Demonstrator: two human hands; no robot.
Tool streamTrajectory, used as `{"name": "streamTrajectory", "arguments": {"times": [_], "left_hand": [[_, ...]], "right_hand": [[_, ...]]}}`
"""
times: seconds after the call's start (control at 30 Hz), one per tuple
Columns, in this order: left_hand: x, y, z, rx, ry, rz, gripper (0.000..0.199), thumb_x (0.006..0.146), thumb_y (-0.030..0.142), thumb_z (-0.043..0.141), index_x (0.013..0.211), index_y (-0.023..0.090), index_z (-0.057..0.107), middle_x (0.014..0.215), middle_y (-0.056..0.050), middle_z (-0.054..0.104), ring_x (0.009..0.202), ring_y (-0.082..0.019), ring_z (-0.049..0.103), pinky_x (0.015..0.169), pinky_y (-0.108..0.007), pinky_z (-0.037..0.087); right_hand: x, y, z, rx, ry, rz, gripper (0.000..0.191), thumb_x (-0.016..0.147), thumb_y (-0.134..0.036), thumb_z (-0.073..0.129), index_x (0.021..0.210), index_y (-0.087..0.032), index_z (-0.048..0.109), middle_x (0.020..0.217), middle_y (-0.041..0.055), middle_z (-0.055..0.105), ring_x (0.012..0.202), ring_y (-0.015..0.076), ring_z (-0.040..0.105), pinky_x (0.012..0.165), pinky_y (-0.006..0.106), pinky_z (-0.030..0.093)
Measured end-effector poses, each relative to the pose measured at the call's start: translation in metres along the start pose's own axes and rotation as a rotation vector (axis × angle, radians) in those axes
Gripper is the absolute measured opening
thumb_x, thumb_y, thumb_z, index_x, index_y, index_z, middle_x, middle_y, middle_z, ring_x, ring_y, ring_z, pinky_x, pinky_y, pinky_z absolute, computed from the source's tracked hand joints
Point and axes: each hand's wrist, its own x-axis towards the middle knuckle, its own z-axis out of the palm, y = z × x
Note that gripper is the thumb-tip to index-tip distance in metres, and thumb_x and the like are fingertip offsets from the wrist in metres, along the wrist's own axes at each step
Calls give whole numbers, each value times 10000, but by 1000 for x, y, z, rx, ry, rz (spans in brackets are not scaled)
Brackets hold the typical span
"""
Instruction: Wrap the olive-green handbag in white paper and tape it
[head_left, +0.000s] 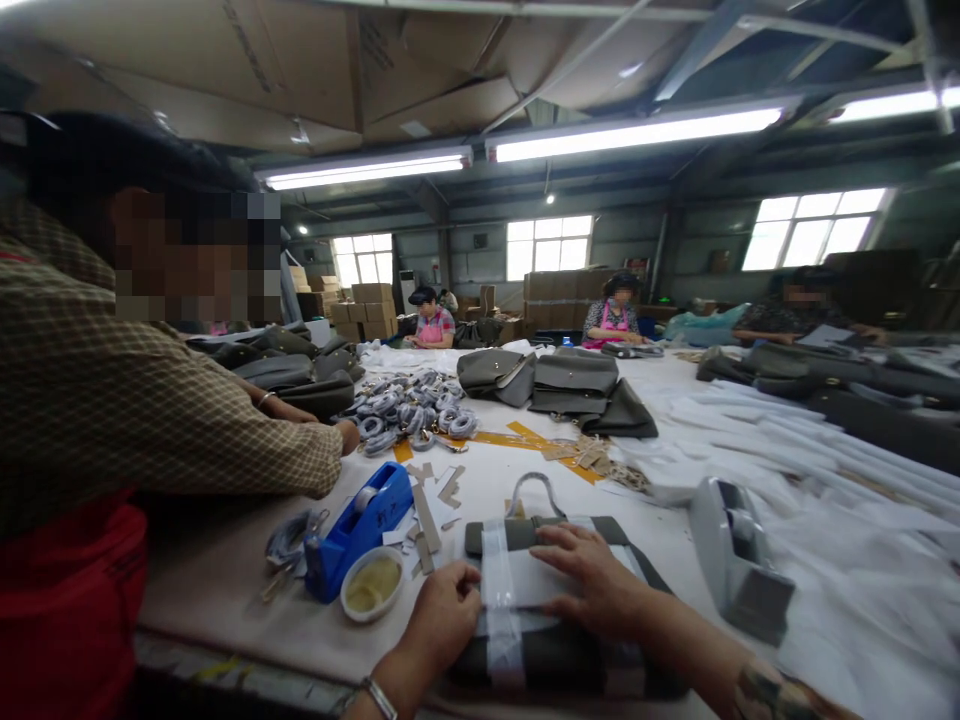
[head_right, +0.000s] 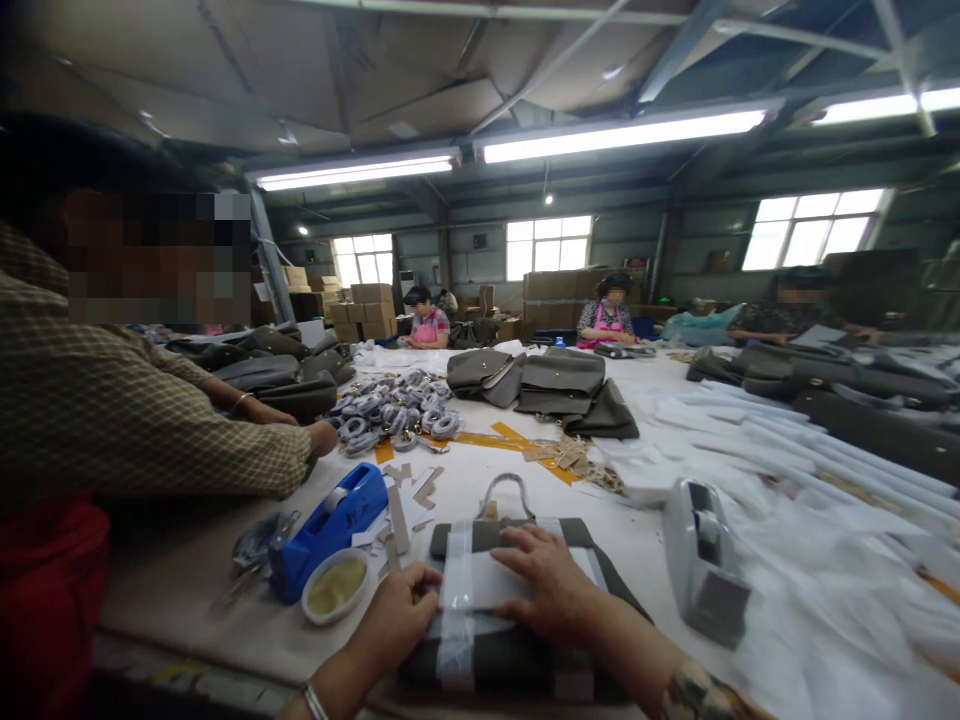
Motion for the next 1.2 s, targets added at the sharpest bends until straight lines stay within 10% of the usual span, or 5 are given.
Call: {"name": "streamTrajectory", "arguments": {"times": [0.17, 0.47, 0.77, 0.9, 1.2], "left_hand": [[-8, 22, -11, 160, 92, 220, 201, 848, 170, 482, 880, 178, 681, 832, -48, 670, 800, -210, 638, 749, -323, 467], [-8, 100, 59, 273, -155, 780, 388, 763, 123, 614, 1131, 227, 673, 1150, -97, 627, 1051, -242, 615, 932, -372, 525], [52, 116, 76, -3, -255, 474, 588, 904, 475, 542, 1379, 130, 574, 1407, -177, 573, 1340, -322, 491, 1189, -475, 309], [63, 112, 78, -142, -257, 381, 576, 880, 609, 527, 1189, 156, 702, 1181, -122, 707, 1118, -282, 623, 1025, -384, 458], [73, 100, 81, -380, -150, 126, 755, 723, 879, 539, 838, 145, 673, 655, -4, 580, 637, -158, 510, 586, -275, 399]], "right_hand": [[-40, 40, -7, -25, 388, 287, 474, 892, -338, 558, 1323, -161, 639, 1376, 162, 594, 1292, 306, 516, 1117, 428, 376], [-40, 52, -13, 523, 373, 640, 345, 793, -259, 626, 1109, -129, 675, 673, 9, 648, 625, 185, 625, 573, 272, 445], [-29, 34, -23, 922, 368, 451, 438, 778, -514, 606, 995, -138, 666, 640, -4, 607, 496, 121, 545, 406, 208, 323], [-37, 39, -22, 893, 385, 413, 537, 864, -660, 442, 861, -167, 654, 750, 37, 639, 670, 157, 597, 484, 212, 410], [-28, 47, -12, 486, 265, 660, 115, 767, -241, 659, 849, -176, 613, 761, 27, 655, 773, 192, 618, 653, 265, 420]]}}
